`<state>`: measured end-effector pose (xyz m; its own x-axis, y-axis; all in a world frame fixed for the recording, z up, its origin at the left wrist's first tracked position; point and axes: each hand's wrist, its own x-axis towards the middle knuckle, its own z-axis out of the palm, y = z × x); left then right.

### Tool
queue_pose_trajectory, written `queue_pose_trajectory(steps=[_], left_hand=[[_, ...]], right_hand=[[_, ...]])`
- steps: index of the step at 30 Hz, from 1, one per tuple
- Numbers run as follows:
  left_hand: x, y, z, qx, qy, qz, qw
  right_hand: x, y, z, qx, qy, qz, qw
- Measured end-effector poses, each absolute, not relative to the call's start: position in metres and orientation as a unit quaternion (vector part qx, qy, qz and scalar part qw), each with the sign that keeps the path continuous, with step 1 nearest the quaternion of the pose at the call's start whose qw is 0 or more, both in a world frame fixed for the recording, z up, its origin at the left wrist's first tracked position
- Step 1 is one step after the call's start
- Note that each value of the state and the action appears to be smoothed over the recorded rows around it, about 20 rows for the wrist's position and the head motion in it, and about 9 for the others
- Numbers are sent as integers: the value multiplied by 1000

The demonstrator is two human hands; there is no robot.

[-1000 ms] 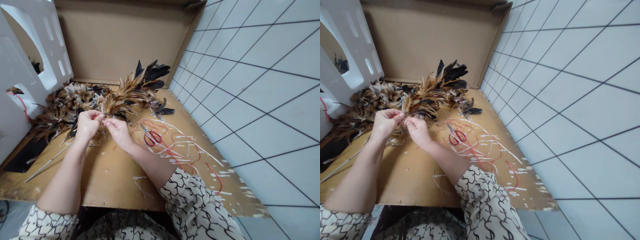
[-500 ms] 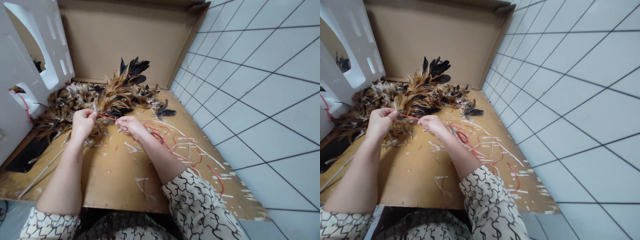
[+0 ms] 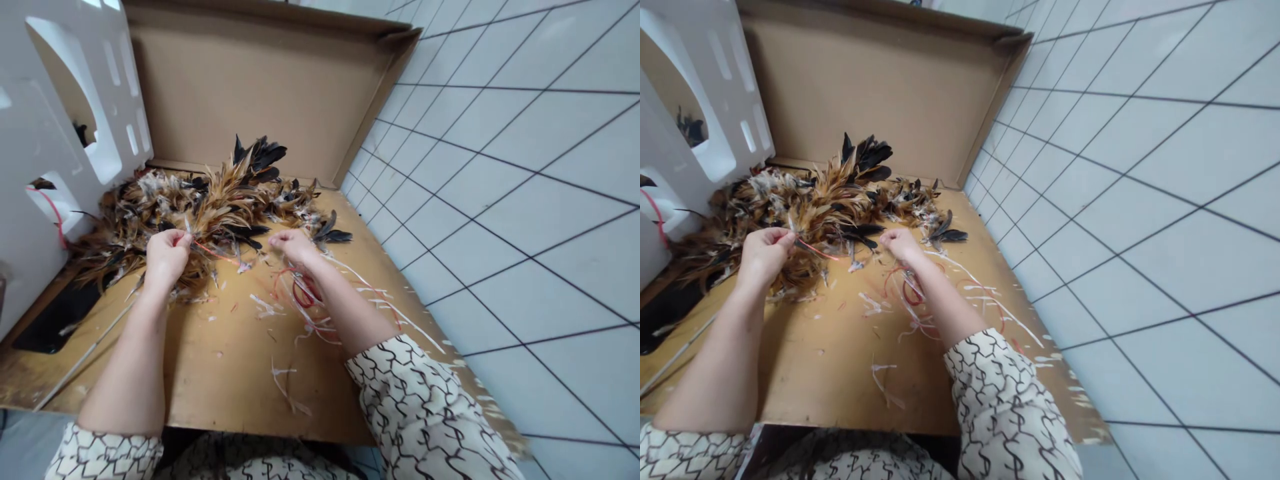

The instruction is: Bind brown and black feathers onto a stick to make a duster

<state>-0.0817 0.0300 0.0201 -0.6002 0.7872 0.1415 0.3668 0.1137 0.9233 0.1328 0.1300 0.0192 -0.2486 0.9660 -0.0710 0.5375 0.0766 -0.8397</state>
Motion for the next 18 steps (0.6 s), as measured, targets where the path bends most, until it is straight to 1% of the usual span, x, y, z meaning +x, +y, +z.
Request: queue_pose_trajectory(steps=[1,3,7,11,15,18], left_hand=[[-82,30,20,400,722,530,196],[-83,31,20,398,725,527,195],[-83,33,18,394,727,528,195],[-83,35,15,389,733,522,200],[-84,37,10,388,730,524,206],[-86,39,7,383,728,527,210]], right_hand=[[132,139,21,-570,-694,346,272],[128,157,24,-602,-711,265,249],[111,188,23,-642,-725,183,170],[86,209,15,-660,-725,153,126],[70,222,4,-673,-716,143,116],[68,228,0,-679,-707,162,116]])
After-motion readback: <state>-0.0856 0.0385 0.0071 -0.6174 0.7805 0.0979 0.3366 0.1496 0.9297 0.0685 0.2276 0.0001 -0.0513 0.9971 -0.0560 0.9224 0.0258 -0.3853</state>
